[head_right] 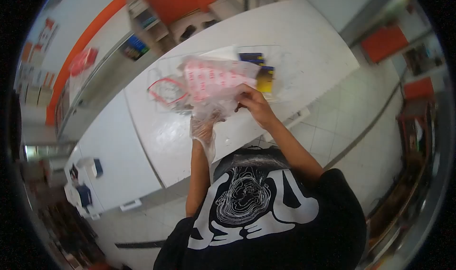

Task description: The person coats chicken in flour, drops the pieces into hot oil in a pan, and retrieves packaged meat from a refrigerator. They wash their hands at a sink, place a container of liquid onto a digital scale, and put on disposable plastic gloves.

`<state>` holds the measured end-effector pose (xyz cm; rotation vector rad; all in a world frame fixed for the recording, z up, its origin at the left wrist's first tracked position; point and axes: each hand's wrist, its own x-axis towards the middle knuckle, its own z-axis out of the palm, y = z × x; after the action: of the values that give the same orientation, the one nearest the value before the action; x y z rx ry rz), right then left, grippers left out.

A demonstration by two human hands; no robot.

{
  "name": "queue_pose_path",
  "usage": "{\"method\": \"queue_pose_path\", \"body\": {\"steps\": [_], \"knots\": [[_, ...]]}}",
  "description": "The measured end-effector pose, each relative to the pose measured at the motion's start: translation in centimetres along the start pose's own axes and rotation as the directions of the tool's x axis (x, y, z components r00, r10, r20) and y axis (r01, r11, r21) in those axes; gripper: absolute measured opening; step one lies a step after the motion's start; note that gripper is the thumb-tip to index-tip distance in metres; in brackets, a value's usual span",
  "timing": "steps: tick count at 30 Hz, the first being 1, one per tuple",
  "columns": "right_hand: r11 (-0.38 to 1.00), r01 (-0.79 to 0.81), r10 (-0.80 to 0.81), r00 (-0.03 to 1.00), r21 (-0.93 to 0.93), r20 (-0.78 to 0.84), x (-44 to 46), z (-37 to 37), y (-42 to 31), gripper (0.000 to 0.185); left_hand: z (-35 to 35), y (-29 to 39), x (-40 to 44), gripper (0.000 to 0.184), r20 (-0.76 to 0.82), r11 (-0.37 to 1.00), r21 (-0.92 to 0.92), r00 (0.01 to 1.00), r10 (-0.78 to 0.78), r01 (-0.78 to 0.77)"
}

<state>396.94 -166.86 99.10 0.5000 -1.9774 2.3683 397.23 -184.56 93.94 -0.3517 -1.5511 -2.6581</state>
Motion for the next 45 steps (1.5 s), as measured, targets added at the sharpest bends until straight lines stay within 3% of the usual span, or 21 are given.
{"method": "queue_pose_path", "body": {"steps": [2,3,4,6,9,11,13,14,17,19,20,21,23,27,30,33,34,37,40,43,45], "knots": [[0.884,0.034,0.05,0.985,0.467,-0.166,-4.0,-1.7,-4.4,0.02,6.1,1.5,0.7,0.028,0.143,0.918,0.394,0.99,-0.01,-0.048],[0.883,0.095,0.013,0.974,0.459,-0.226,-5.4,-3.7,-5.5,0.022,9.0,1.4,1.1,0.021,0.223,0.821,0.559,0.975,-0.016,-0.114],[0.882,0.155,-0.025,0.958,0.445,-0.284,-6.8,-5.7,-6.6,0.025,11.3,0.0,1.5,0.017,0.313,0.792,0.566,0.949,0.049,-0.228],[0.974,0.218,-0.227,0.916,-0.063,-0.332,-9.5,-11.9,-6.6,0.032,16.0,-3.3,1.6,0.011,0.497,0.718,0.526,0.85,0.176,-0.456],[0.997,-0.005,-0.051,0.721,-0.078,-0.691,-13.7,-21.3,-9.5,0.028,22.9,-3.8,2.0,0.009,0.676,0.467,0.489,0.659,0.331,-0.736],[0.978,0.206,-0.153,0.598,-0.034,-0.787,-15.9,-24.5,-10.8,0.021,23.4,-7.9,2.8,0.011,0.531,0.796,0.39,0.819,0.217,-0.463],[0.946,0.249,-0.313,0.528,-0.209,-0.79,-16.9,-26.5,-13.9,0.019,25.9,-9.5,5.4,0.023,0.463,0.986,-0.095,0.871,0.165,-0.136],[0.973,0.145,-0.23,0.629,-0.179,-0.742,-15.2,-30.6,-16.8,0.019,29.1,-10.2,8.2,0.041,0.378,0.985,-0.142,0.925,-0.034,0.094],[0.969,0.097,-0.226,0.719,-0.227,-0.657,-18.6,-34.8,-19.4,0.022,42.1,-7.6,7.6,0.052,0.467,0.998,-0.047,0.884,-0.009,0.035],[0.966,0.082,-0.22,0.754,-0.244,-0.619,-19.8,-35.6,-22.5,0.027,47.0,-7.2,8.8,0.056,0.838,0.876,0.258,0.546,0.007,-0.407],[0.965,0.097,-0.232,0.754,-0.245,-0.614,-20.3,-36.3,-23.8,0.031,49.9,-6.5,8.8,0.043,0.902,0.833,0.297,0.423,-0.085,-0.466],[0.967,0.04,-0.184,0.798,-0.253,-0.575,-14.5,-37.3,-25.9,0.036,50.0,-6.2,14.3,0.037,0.852,0.881,0.375,0.482,-0.205,-0.289],[0.965,0.078,-0.224,0.745,-0.251,-0.628,-16.0,-40.4,-29.1,0.042,56.2,-7.2,15.1,0.024,0.817,0.866,0.498,0.365,-0.447,-0.055],[0.977,0.057,-0.204,0.534,-0.206,-0.821,-21.4,-43.7,-32.3,0.045,63.7,-11.1,13.4,0.017,0.867,0.924,0.382,0.356,-0.348,-0.029],[0.98,0.012,-0.178,0.515,-0.2,-0.839,-17.4,-46.6,-32.7,0.044,64.3,-11.0,16.4,0.022,0.744,0.878,0.412,0.465,-0.479,0.245],[0.986,0.068,-0.166,0.511,-0.153,-0.843,-17.6,-48.9,-31.8,0.042,66.0,-11.6,15.9,0.028,0.761,0.784,0.529,0.226,-0.608,0.326],[0.986,0.094,-0.167,0.515,-0.138,-0.841,-18.0,-49.7,-32.1,0.041,67.0,-11.6,16.1,0.025,0.767,0.786,0.597,0.172,-0.618,0.163],[0.984,0.104,-0.178,0.578,-0.145,-0.797,-17.4,-52.3,-32.9,0.039,68.4,-13.3,18.9,0.021,0.751,0.785,0.569,0.236,-0.617,0.245],[0.926,0.364,-0.065,0.42,0.102,-0.905,-20.5,-55.9,-36.3,0.047,75.6,-13.3,18.4,0.018,0.736,0.786,0.601,0.283,-0.615,0.146],[0.965,0.177,0.093,0.464,0.195,-0.881,-19.7,-56.1,-35.9,0.062,76.4,-16.0,19.0,0.017,0.808,0.851,0.522,0.289,-0.513,0.053],[0.996,0.046,0.05,0.372,0.072,-0.927,-23.3,-58.5,-38.6,0.056,82.4,-15.6,16.6,0.015,0.889,0.856,0.438,0.274,-0.367,-0.275]]}}
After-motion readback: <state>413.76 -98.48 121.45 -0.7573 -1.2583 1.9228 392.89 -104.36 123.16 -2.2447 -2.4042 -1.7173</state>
